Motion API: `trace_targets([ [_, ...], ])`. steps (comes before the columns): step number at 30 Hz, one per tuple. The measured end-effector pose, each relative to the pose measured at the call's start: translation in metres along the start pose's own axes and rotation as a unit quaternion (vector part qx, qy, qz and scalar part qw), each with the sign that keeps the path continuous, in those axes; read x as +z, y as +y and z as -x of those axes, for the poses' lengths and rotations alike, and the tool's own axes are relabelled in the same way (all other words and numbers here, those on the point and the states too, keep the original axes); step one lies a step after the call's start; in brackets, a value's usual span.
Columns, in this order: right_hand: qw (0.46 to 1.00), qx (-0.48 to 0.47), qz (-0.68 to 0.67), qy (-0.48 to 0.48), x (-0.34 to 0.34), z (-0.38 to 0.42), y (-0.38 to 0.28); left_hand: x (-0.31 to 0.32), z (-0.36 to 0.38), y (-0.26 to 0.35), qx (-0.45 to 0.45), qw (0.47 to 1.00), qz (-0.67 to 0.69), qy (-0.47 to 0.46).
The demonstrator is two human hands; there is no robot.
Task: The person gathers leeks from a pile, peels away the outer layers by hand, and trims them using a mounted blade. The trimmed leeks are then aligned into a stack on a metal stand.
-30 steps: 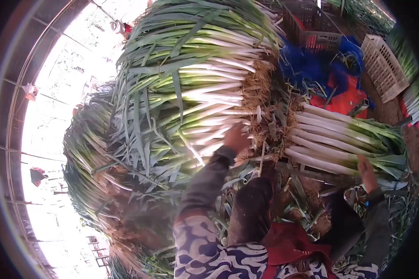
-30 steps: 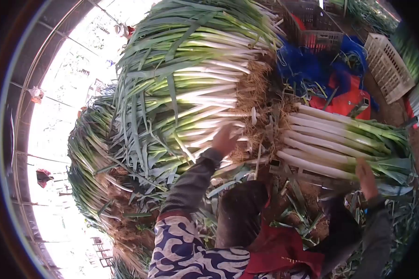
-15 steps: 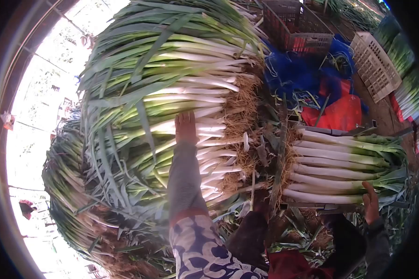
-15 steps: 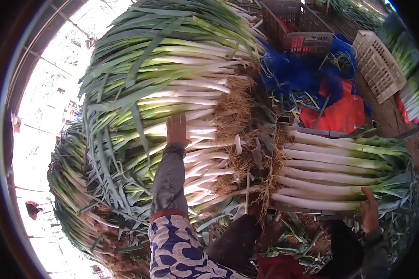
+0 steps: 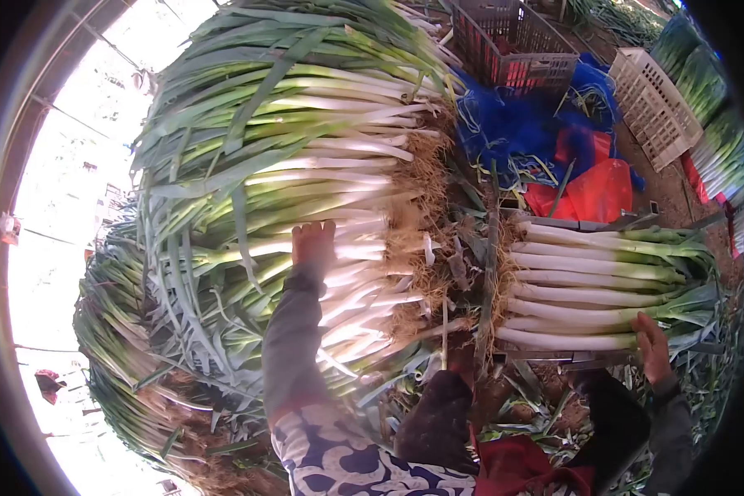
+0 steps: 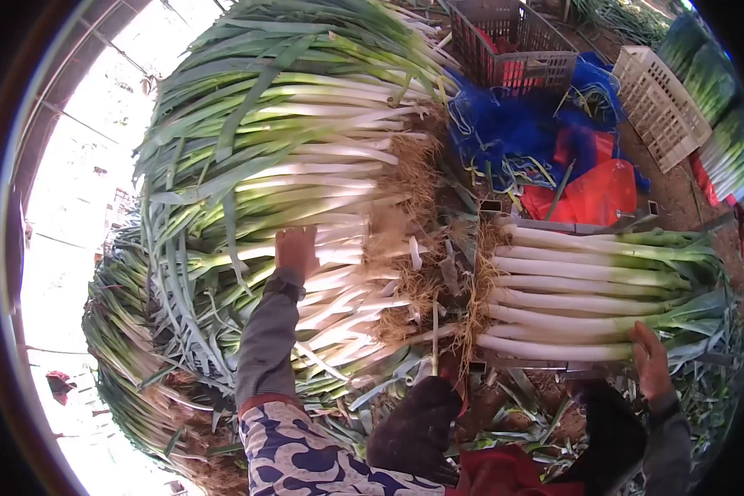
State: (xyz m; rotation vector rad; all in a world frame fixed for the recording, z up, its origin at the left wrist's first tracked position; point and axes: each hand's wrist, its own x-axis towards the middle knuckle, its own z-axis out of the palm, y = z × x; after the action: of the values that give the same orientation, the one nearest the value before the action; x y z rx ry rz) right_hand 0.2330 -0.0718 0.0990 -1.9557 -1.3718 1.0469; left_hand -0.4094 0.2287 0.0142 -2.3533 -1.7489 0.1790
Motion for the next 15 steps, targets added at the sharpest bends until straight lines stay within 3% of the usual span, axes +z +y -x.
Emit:
trace_targets([
  [7, 0.999, -0.005, 0.049, 0.009, 0.0, -0.009, 0.018, -0.096, 0.096, -0.011, 0.064, 0.972, 0.122, 0.19],
  [9, 0.997, -0.017, 0.064, 0.036, 0.002, -0.019, 0.039, -0.134, 0.125, -0.012, 0.048, 0.969, 0.136, 0.198],
  [12, 0.961, -0.078, 0.261, 0.058, 0.001, -0.034, 0.058, -0.209, 0.169, -0.027, 0.024, 0.961, 0.176, 0.213],
  [13, 0.932, -0.143, 0.302, 0.143, 0.005, -0.032, 0.055, -0.229, 0.183, -0.039, -0.023, 0.946, 0.214, 0.244],
  [14, 0.891, -0.205, 0.337, 0.227, 0.011, -0.025, 0.043, -0.237, 0.185, -0.067, -0.059, 0.885, 0.383, 0.258],
  [15, 0.886, -0.238, 0.31, 0.249, 0.015, -0.019, 0.024, -0.246, 0.188, -0.094, -0.088, 0.787, 0.538, 0.289],
])
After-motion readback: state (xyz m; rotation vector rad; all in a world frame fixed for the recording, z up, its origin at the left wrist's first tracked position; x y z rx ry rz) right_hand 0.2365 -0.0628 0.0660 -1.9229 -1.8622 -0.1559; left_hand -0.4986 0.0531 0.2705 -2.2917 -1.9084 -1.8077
